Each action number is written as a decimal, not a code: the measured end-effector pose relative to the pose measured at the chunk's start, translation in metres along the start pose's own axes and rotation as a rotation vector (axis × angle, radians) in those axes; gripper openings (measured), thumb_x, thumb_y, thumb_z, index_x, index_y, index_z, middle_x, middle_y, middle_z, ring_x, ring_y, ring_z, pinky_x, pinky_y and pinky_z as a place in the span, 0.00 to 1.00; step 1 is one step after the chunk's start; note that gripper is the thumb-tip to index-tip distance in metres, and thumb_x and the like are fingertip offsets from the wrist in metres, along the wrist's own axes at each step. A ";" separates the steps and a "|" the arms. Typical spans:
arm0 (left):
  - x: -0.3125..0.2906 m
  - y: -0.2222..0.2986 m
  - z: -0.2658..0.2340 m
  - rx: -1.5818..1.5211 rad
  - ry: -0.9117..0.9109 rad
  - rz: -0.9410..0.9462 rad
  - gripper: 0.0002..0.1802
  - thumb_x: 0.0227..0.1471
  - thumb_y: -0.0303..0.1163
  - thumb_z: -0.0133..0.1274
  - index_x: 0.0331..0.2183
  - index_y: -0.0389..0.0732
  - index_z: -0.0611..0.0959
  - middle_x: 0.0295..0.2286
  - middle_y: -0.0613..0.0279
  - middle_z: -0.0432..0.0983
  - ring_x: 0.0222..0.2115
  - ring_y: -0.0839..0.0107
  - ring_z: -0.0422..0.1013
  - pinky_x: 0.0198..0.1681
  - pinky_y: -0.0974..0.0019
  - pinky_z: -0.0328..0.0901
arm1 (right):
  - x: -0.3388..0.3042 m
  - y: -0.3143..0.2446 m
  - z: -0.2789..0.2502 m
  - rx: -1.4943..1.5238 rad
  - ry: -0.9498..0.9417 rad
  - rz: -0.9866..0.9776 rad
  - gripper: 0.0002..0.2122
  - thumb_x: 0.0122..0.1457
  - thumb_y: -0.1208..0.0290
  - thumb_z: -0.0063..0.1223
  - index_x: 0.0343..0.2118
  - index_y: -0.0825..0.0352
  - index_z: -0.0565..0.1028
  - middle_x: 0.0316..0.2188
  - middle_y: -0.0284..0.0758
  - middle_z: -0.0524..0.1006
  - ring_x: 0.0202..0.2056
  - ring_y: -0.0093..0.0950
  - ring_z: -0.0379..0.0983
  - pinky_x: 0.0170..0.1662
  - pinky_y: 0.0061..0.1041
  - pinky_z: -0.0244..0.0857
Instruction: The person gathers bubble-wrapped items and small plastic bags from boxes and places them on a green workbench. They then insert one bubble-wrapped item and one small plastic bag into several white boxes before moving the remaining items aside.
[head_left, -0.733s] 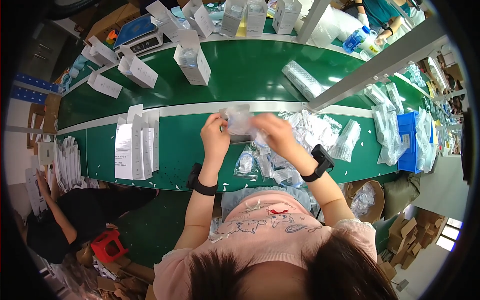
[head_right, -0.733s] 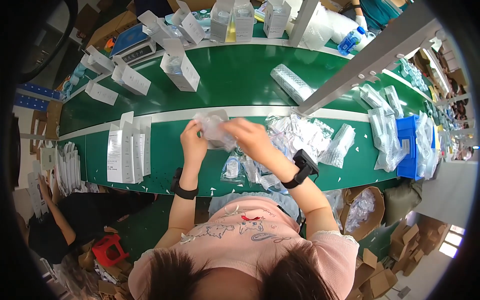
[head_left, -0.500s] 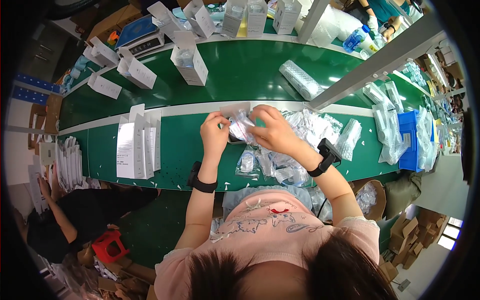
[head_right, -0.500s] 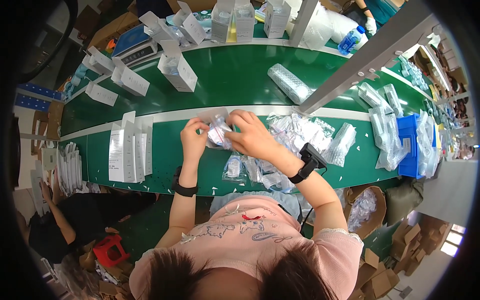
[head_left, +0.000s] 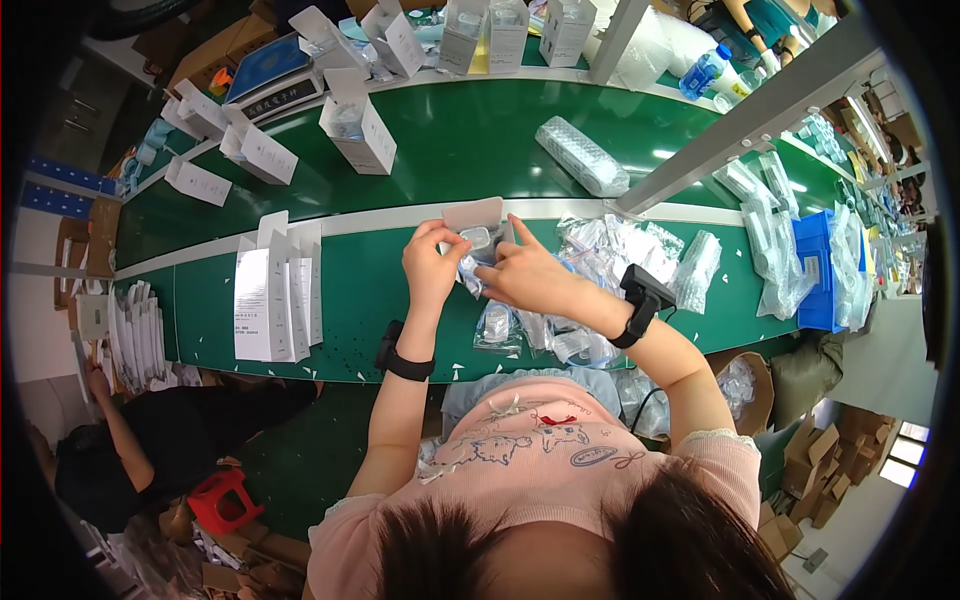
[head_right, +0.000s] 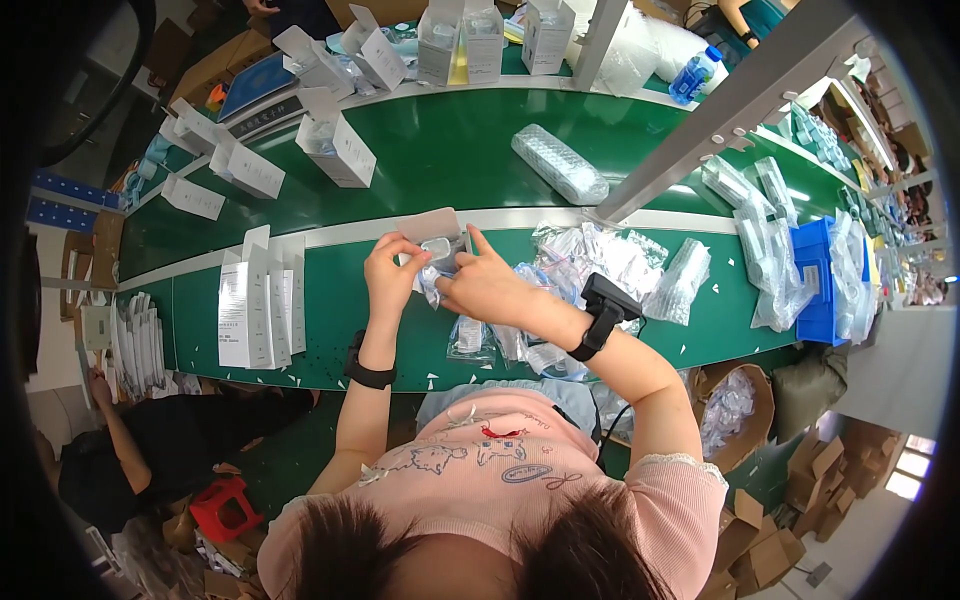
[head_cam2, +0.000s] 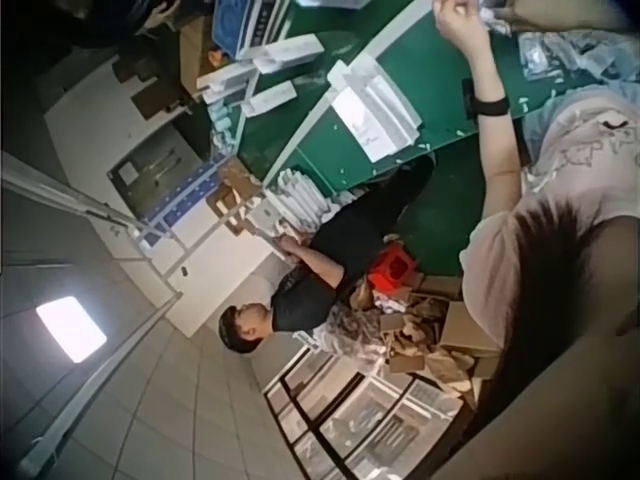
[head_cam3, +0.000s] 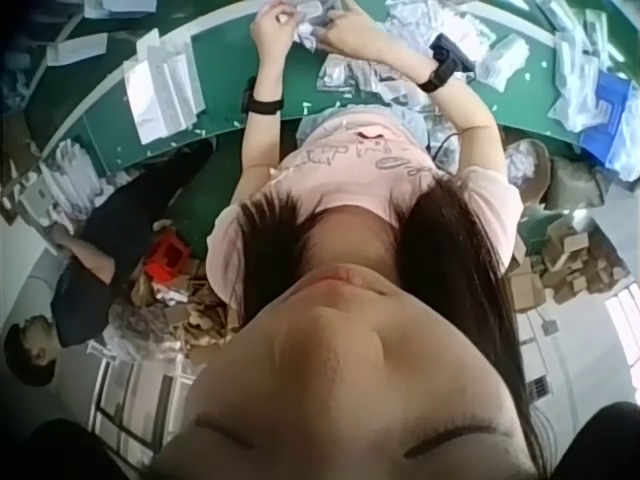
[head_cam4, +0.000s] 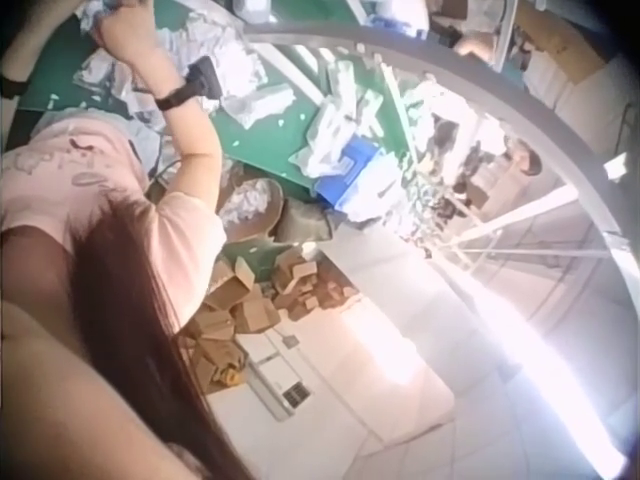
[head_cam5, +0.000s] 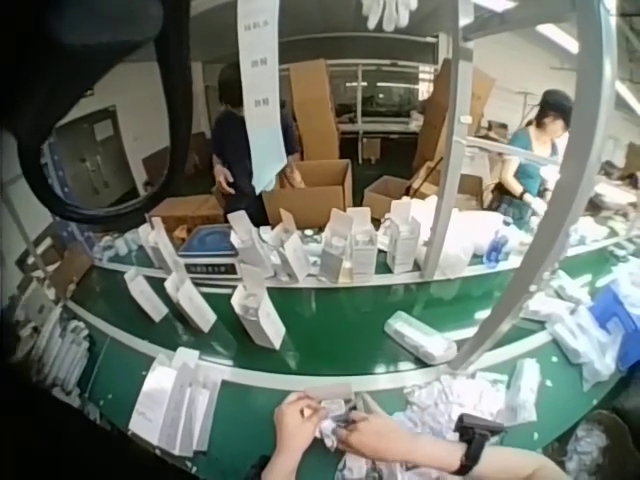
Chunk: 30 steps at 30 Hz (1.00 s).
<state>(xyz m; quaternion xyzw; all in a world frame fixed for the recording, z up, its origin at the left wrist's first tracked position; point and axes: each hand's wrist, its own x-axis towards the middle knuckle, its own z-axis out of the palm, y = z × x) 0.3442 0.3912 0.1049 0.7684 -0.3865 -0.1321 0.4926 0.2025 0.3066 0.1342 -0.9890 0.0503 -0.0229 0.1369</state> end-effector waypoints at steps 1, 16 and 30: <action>0.001 0.000 -0.001 -0.009 0.006 0.019 0.08 0.28 0.25 0.60 0.18 0.35 0.78 0.27 0.57 0.72 0.30 0.64 0.70 0.32 0.69 0.62 | 0.001 0.003 0.003 0.048 0.107 0.005 0.14 0.41 0.64 0.56 0.32 0.61 0.70 0.24 0.29 0.69 0.36 0.27 0.65 0.53 0.49 0.48; -0.001 0.004 -0.146 1.122 0.378 0.054 0.44 0.30 0.42 0.62 0.51 0.46 0.61 0.53 0.48 0.51 0.55 0.51 0.46 0.52 0.38 0.41 | -0.013 0.028 0.031 0.416 0.498 -0.033 0.31 0.38 0.64 0.62 0.48 0.63 0.63 0.43 0.40 0.64 0.49 0.36 0.58 0.56 0.39 0.46; -0.064 -0.006 -0.060 0.804 -0.086 -0.084 0.36 0.41 0.16 0.39 0.55 0.48 0.57 0.55 0.52 0.45 0.57 0.48 0.39 0.49 0.31 0.37 | 0.153 0.140 0.017 1.242 0.642 0.203 0.49 0.37 0.76 0.62 0.59 0.62 0.38 0.56 0.42 0.51 0.56 0.30 0.47 0.57 0.29 0.43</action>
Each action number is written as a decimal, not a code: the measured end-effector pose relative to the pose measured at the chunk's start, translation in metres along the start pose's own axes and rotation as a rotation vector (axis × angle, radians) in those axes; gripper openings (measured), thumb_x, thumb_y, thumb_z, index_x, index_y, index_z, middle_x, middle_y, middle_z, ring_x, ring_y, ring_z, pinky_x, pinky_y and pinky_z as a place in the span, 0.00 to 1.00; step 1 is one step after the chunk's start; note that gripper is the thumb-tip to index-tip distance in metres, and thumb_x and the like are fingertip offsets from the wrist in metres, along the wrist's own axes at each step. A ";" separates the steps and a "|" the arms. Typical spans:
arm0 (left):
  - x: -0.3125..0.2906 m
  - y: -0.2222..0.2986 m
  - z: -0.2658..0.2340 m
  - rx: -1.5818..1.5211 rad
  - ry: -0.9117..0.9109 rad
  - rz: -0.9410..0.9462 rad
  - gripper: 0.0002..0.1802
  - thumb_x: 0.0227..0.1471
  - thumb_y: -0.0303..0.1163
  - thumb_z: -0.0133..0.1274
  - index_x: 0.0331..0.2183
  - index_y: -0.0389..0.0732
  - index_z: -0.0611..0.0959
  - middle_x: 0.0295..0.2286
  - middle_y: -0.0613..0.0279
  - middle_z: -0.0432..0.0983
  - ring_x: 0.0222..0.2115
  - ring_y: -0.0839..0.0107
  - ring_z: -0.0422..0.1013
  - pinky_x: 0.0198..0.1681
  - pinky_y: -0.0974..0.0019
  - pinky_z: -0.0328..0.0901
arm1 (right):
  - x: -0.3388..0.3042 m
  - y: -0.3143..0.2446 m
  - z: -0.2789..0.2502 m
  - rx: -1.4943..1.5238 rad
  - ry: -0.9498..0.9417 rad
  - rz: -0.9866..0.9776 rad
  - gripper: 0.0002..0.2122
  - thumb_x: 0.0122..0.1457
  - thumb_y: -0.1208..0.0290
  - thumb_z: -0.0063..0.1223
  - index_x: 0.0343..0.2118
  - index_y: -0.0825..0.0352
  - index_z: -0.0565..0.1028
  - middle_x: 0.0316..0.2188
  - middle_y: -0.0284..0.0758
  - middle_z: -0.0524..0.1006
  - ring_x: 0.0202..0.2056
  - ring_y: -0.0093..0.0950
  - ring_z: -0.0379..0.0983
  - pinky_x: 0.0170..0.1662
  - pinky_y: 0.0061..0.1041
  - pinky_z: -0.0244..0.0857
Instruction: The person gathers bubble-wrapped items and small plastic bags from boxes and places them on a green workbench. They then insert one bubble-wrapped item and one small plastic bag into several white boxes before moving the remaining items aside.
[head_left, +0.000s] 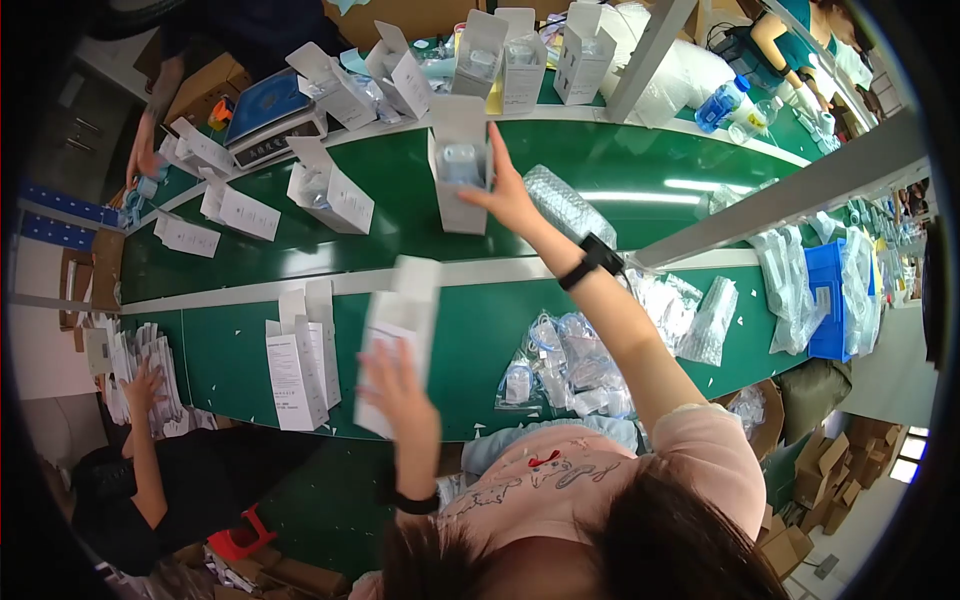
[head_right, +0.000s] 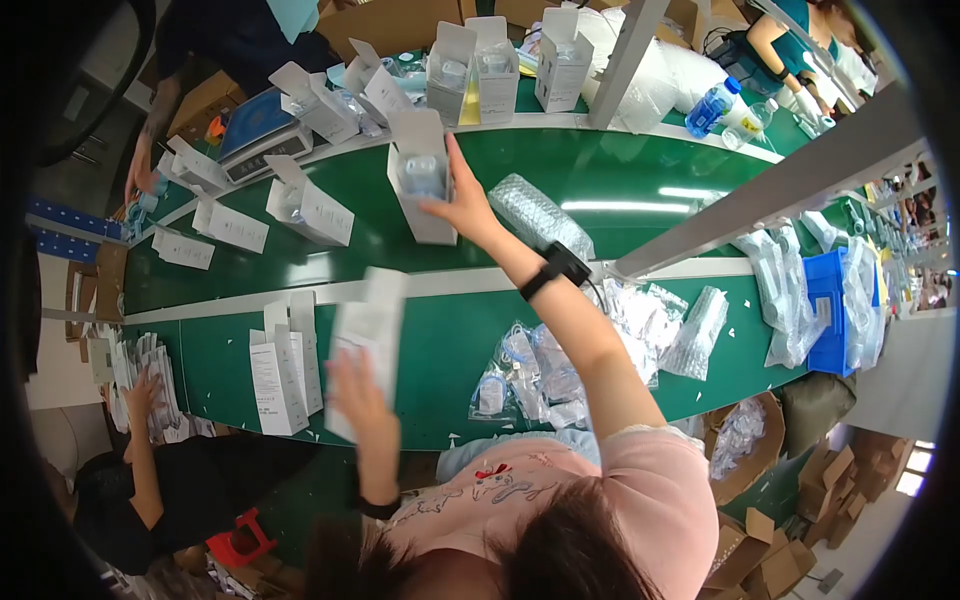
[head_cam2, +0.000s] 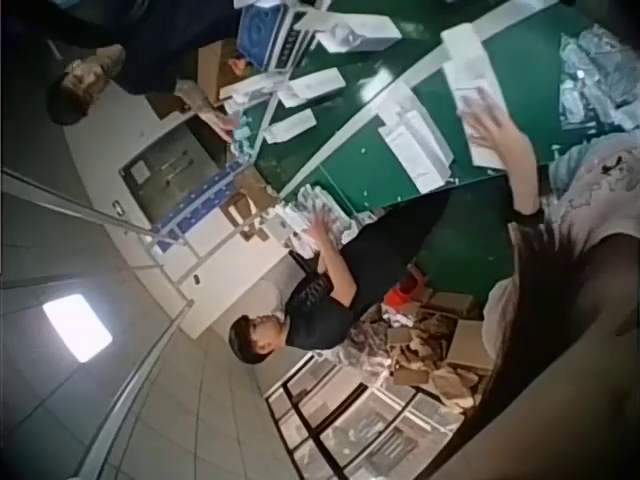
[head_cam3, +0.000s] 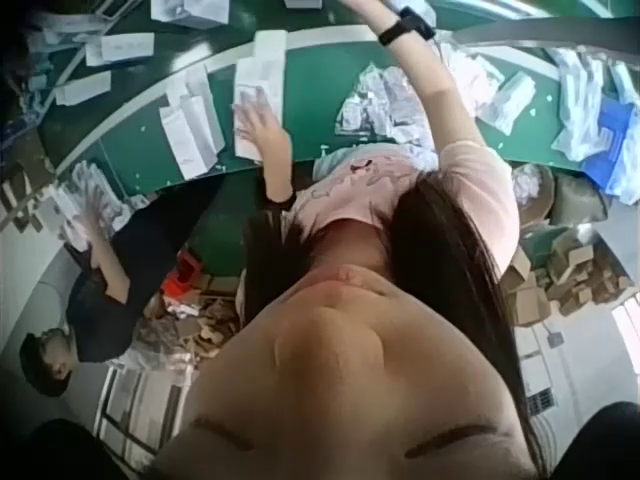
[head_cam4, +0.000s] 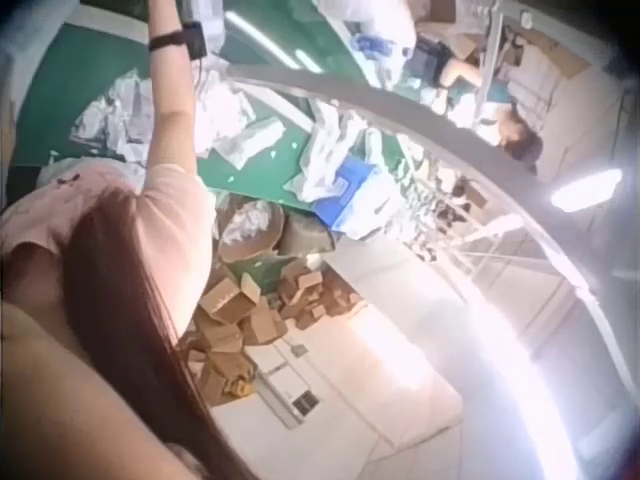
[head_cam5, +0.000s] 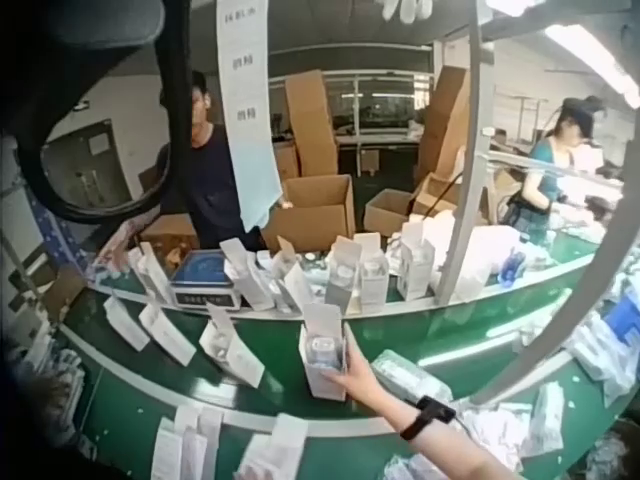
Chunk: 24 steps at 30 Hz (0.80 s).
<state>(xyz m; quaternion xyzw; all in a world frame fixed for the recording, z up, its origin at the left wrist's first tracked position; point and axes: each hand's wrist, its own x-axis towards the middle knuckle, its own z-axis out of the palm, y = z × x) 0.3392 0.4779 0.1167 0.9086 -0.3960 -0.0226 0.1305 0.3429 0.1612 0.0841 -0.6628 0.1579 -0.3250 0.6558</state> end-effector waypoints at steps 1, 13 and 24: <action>-0.008 0.015 0.016 -0.032 -0.105 0.012 0.36 0.41 0.17 0.40 0.54 0.47 0.57 0.54 0.50 0.46 0.56 0.47 0.38 0.49 0.30 0.37 | 0.022 0.016 -0.001 -0.104 0.018 -0.050 0.50 0.36 0.74 0.62 0.59 0.62 0.37 0.55 0.43 0.52 0.56 0.33 0.47 0.56 0.30 0.44; 0.034 -0.006 0.092 -0.362 -0.422 0.099 0.46 0.32 0.32 0.61 0.52 0.42 0.56 0.51 0.45 0.50 0.54 0.48 0.43 0.53 0.49 0.47 | -0.020 0.049 -0.063 -1.466 -0.262 0.514 0.49 0.35 0.64 0.63 0.59 0.51 0.40 0.53 0.46 0.54 0.53 0.48 0.49 0.50 0.44 0.51; 0.058 0.018 0.046 -1.027 -0.242 0.091 0.45 0.28 0.29 0.65 0.49 0.41 0.59 0.47 0.48 0.57 0.47 0.56 0.58 0.50 0.61 0.55 | -0.099 -0.078 -0.066 0.141 0.162 0.131 0.38 0.41 0.79 0.51 0.57 0.60 0.46 0.48 0.41 0.61 0.46 0.33 0.64 0.49 0.31 0.57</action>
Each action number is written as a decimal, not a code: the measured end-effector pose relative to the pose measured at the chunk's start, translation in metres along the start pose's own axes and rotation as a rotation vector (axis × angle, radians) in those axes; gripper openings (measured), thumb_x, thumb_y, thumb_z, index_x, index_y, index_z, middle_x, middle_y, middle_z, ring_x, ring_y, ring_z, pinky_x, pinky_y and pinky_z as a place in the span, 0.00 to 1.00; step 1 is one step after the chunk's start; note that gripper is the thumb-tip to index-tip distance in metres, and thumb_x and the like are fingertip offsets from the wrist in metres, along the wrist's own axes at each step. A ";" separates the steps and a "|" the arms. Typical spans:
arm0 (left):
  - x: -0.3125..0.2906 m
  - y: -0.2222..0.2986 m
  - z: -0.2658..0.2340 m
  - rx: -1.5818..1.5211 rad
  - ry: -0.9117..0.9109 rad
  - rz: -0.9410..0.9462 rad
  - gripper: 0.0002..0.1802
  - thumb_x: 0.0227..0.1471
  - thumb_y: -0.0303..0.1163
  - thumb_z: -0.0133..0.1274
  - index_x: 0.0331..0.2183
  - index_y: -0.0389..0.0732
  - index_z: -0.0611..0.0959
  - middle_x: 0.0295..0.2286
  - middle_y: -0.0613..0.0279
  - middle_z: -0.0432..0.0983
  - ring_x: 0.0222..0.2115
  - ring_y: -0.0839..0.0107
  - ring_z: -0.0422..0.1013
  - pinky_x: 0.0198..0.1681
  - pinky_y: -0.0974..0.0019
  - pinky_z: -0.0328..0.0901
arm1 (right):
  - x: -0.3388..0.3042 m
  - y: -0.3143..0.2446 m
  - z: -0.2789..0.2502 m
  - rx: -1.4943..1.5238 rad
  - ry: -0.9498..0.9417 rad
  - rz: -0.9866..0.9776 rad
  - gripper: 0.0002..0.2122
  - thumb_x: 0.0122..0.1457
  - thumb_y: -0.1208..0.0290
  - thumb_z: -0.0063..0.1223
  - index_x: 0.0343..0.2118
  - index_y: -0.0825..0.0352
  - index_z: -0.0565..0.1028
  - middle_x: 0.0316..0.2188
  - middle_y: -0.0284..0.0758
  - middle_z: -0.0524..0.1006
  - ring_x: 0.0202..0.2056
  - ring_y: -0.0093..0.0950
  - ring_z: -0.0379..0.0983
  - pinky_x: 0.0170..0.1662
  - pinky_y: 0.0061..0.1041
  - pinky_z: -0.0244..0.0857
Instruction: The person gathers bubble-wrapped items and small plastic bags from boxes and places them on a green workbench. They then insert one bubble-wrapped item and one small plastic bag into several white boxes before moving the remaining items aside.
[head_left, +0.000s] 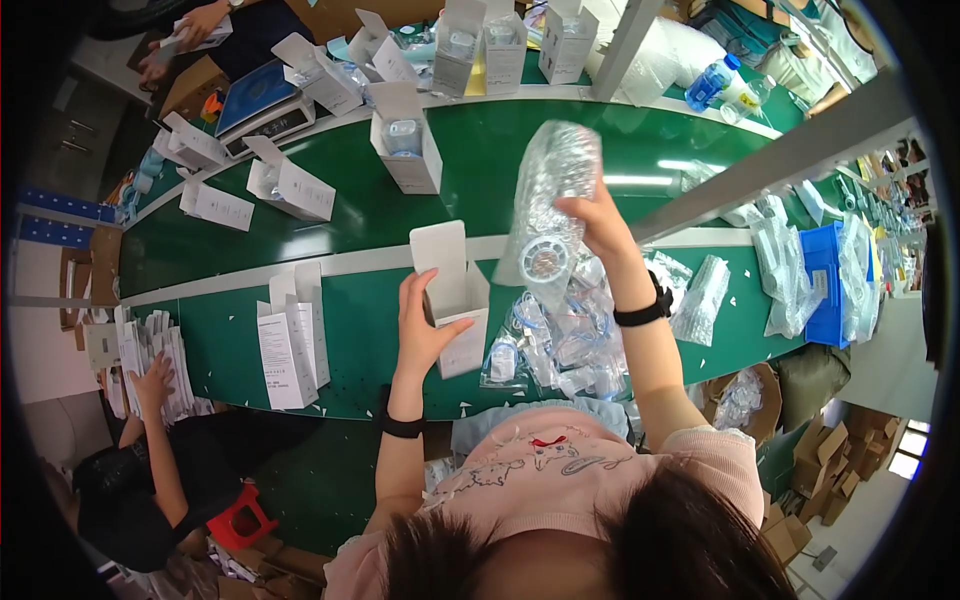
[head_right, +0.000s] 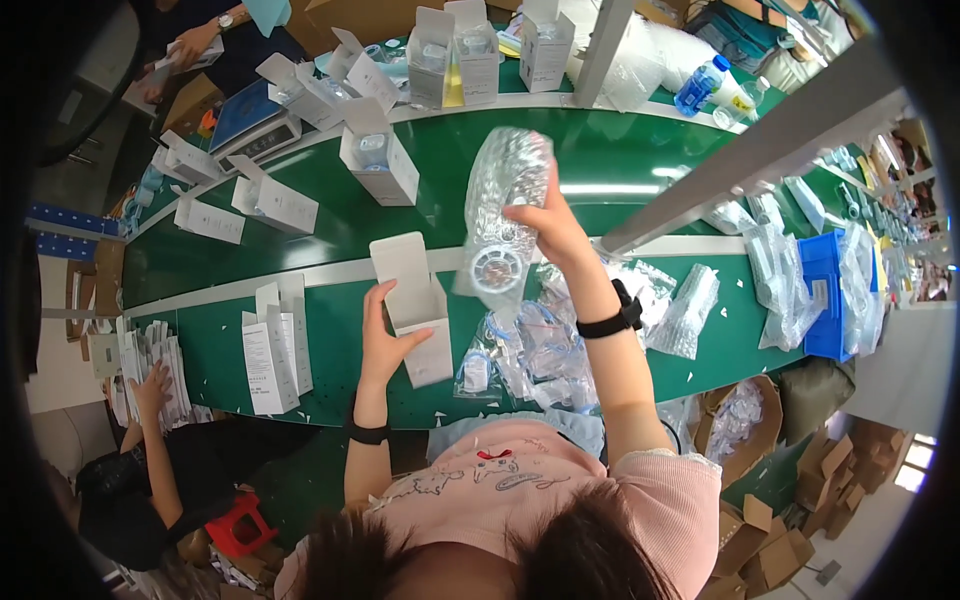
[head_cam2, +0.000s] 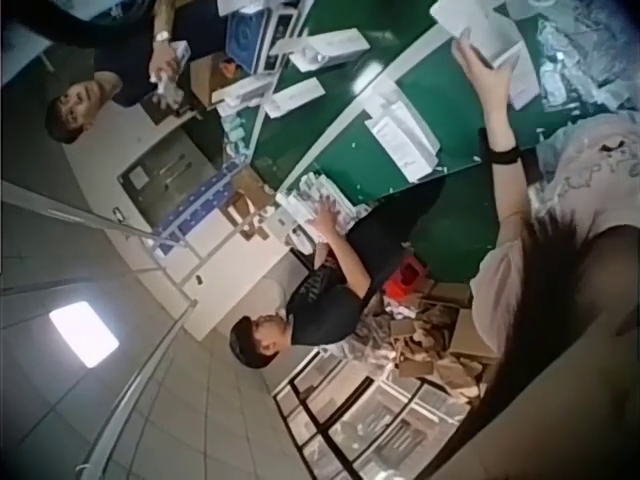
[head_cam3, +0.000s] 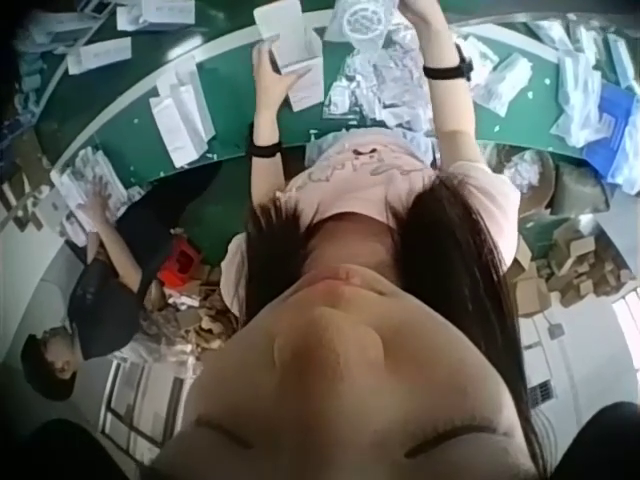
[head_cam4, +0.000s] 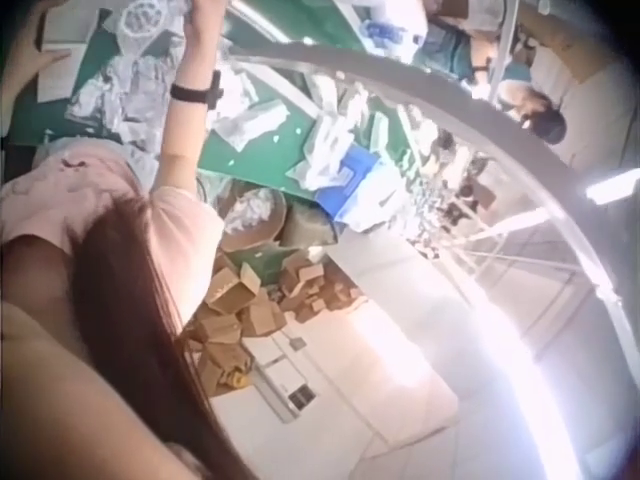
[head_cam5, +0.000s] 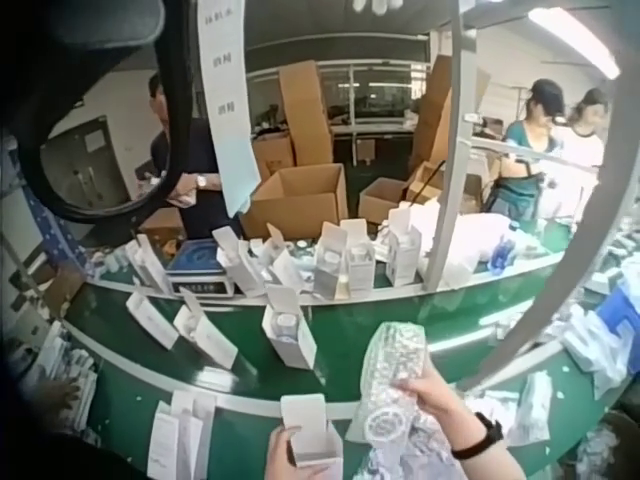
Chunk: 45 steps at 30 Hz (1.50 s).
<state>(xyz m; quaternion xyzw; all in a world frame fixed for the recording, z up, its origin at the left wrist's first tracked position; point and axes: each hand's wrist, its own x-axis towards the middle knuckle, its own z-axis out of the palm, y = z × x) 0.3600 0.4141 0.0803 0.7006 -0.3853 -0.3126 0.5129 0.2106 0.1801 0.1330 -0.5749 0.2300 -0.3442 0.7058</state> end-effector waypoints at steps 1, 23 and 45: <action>0.000 0.014 0.005 0.107 0.017 0.062 0.45 0.27 0.30 0.65 0.48 0.40 0.59 0.46 0.48 0.57 0.47 0.56 0.59 0.49 0.61 0.55 | -0.012 -0.013 0.010 0.156 0.051 0.007 0.38 0.41 0.79 0.52 0.56 0.61 0.47 0.48 0.40 0.61 0.46 0.32 0.63 0.49 0.30 0.57; 0.015 0.024 0.081 -0.020 0.233 0.635 0.39 0.25 0.24 0.67 0.34 0.43 0.54 0.47 0.45 0.55 0.46 0.55 0.58 0.48 0.57 0.56 | -0.071 -0.028 0.048 -0.585 0.063 0.038 0.22 0.42 0.71 0.57 0.45 0.61 0.68 0.44 0.41 0.63 0.47 0.39 0.58 0.47 0.32 0.55; -0.016 0.035 0.017 0.418 0.307 0.256 0.12 0.34 0.24 0.59 0.27 0.37 0.76 0.45 0.48 0.61 0.40 0.54 0.64 0.41 0.64 0.61 | -0.071 0.059 -0.080 -1.342 -0.216 -0.233 0.13 0.43 0.76 0.54 0.35 0.63 0.74 0.29 0.35 0.73 0.33 0.32 0.69 0.36 0.33 0.61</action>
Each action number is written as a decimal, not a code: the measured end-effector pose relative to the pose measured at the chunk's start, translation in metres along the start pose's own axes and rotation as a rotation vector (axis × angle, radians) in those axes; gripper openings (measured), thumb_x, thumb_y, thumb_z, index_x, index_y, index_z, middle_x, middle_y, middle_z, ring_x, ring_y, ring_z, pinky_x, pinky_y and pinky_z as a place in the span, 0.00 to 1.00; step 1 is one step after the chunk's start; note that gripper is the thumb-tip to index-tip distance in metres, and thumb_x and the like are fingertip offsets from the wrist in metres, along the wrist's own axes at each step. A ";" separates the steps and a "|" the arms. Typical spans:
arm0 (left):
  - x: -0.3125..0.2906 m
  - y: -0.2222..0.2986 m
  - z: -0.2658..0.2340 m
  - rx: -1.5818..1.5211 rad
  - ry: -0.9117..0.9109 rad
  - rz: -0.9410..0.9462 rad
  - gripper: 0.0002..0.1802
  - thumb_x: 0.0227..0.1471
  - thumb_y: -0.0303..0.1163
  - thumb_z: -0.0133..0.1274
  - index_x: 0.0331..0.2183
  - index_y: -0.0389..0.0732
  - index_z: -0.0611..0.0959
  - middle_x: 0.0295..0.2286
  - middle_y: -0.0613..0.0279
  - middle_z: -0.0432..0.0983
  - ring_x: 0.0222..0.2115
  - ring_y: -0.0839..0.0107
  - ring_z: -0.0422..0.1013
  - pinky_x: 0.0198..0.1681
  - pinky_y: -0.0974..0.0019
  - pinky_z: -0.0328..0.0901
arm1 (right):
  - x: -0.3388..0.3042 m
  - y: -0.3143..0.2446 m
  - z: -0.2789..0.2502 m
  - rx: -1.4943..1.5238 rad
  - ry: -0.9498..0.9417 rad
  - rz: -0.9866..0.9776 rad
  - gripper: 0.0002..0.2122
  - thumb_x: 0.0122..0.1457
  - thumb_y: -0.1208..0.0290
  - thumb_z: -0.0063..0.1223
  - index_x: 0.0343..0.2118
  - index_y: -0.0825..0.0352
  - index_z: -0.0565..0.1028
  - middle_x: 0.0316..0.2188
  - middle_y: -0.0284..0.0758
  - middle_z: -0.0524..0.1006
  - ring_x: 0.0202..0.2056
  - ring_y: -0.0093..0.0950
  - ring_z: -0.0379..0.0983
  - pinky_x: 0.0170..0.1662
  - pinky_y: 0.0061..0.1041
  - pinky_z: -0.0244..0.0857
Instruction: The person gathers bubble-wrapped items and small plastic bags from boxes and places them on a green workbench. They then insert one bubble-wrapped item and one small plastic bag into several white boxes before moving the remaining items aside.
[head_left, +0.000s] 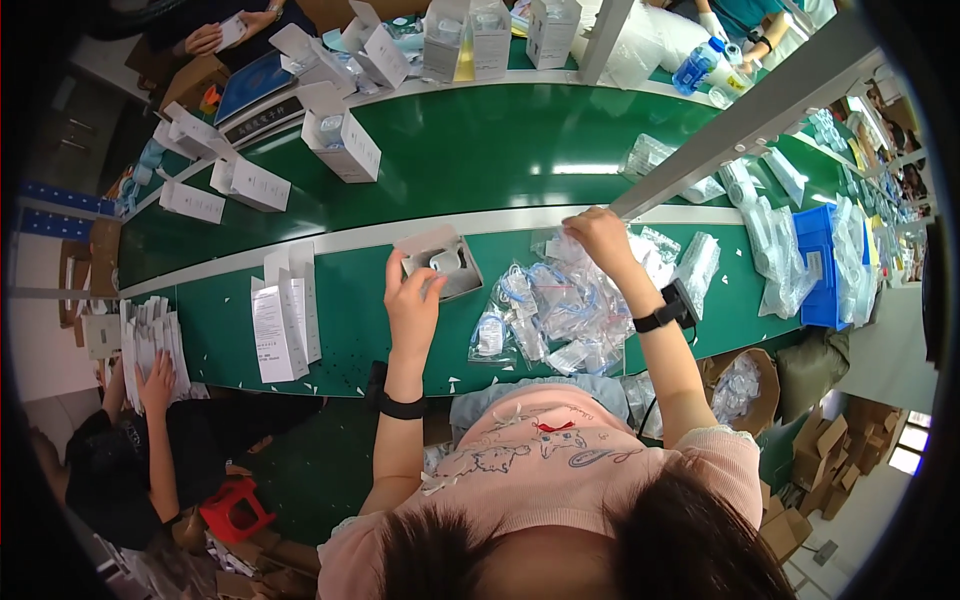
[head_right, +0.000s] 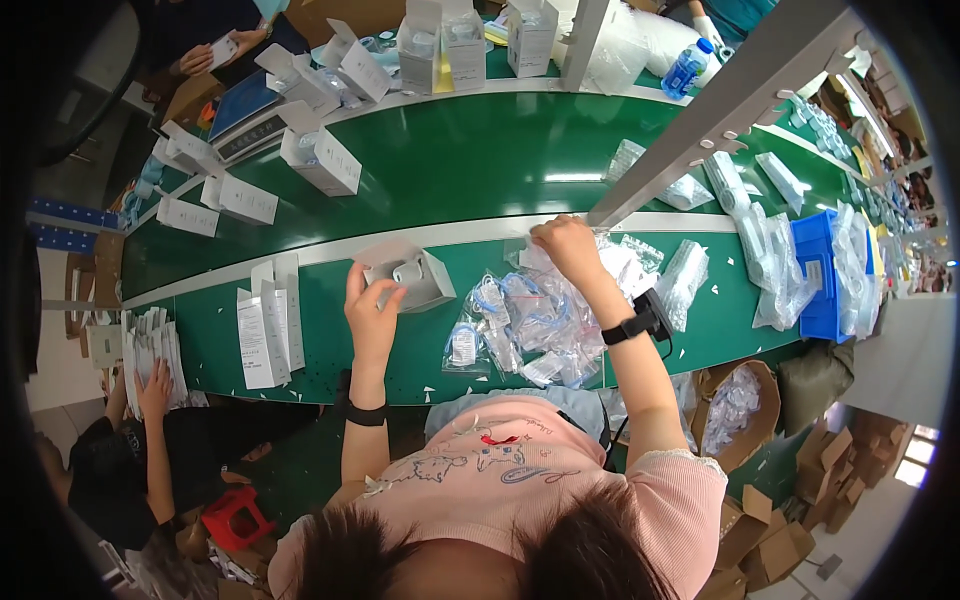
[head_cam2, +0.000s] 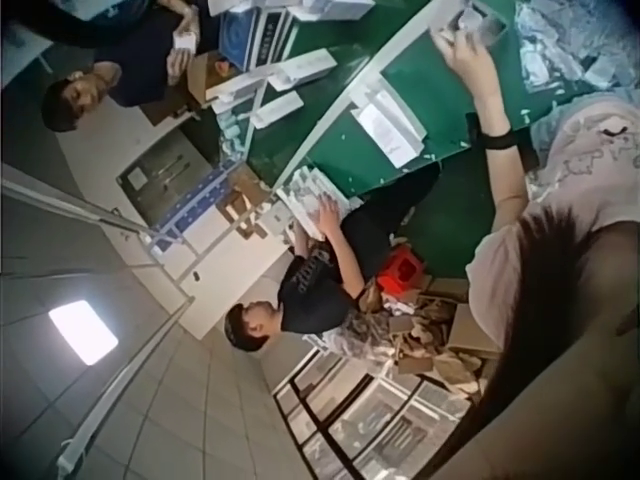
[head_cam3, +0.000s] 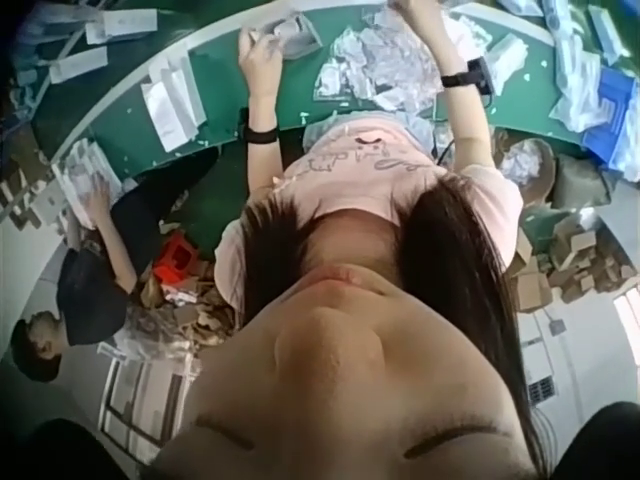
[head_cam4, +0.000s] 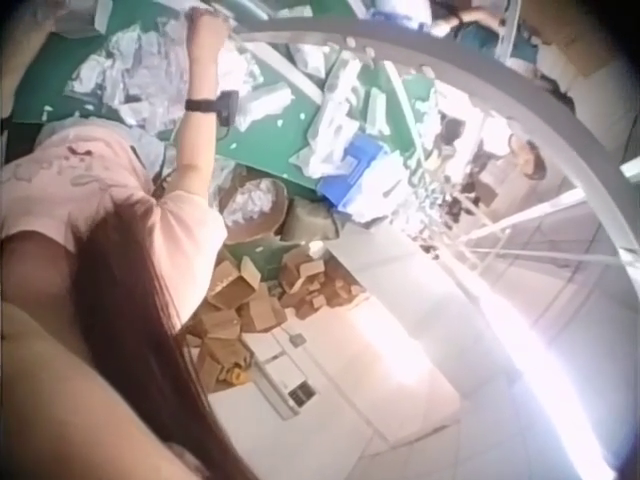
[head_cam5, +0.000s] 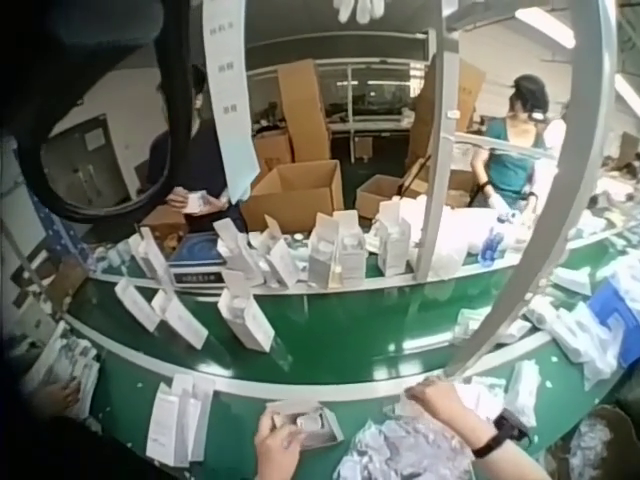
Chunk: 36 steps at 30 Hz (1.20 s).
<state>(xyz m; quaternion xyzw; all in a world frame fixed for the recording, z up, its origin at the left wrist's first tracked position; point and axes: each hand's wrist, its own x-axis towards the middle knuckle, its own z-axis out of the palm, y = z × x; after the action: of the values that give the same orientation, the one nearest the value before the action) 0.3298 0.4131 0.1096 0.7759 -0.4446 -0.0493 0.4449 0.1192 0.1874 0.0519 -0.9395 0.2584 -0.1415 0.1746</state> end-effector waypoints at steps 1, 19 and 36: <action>0.001 0.001 -0.001 -0.022 -0.004 -0.067 0.09 0.34 0.23 0.58 0.24 0.36 0.76 0.43 0.48 0.64 0.38 0.55 0.66 0.38 0.64 0.62 | 0.002 -0.014 -0.013 0.052 0.091 -0.032 0.13 0.45 0.78 0.52 0.37 0.63 0.73 0.29 0.35 0.72 0.32 0.30 0.69 0.34 0.29 0.63; 0.019 -0.023 0.012 -0.325 0.092 -0.287 0.07 0.33 0.24 0.58 0.20 0.33 0.78 0.32 0.52 0.74 0.30 0.64 0.70 0.32 0.68 0.62 | 0.035 -0.163 0.007 0.033 0.137 -0.518 0.12 0.39 0.69 0.57 0.30 0.61 0.74 0.31 0.29 0.71 0.42 0.31 0.64 0.49 0.40 0.53; 0.001 -0.097 -0.147 1.016 0.293 -0.340 0.47 0.31 0.40 0.62 0.53 0.49 0.58 0.51 0.49 0.50 0.52 0.48 0.48 0.50 0.42 0.45 | 0.034 -0.128 0.061 0.734 0.234 -0.364 0.44 0.36 0.67 0.65 0.57 0.59 0.48 0.52 0.45 0.56 0.55 0.41 0.50 0.55 0.41 0.46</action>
<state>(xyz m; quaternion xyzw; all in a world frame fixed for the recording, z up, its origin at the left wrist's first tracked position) 0.4629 0.5276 0.1265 0.9524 -0.2145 0.2086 0.0580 0.2244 0.2877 0.0546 -0.8228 0.0388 -0.3584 0.4393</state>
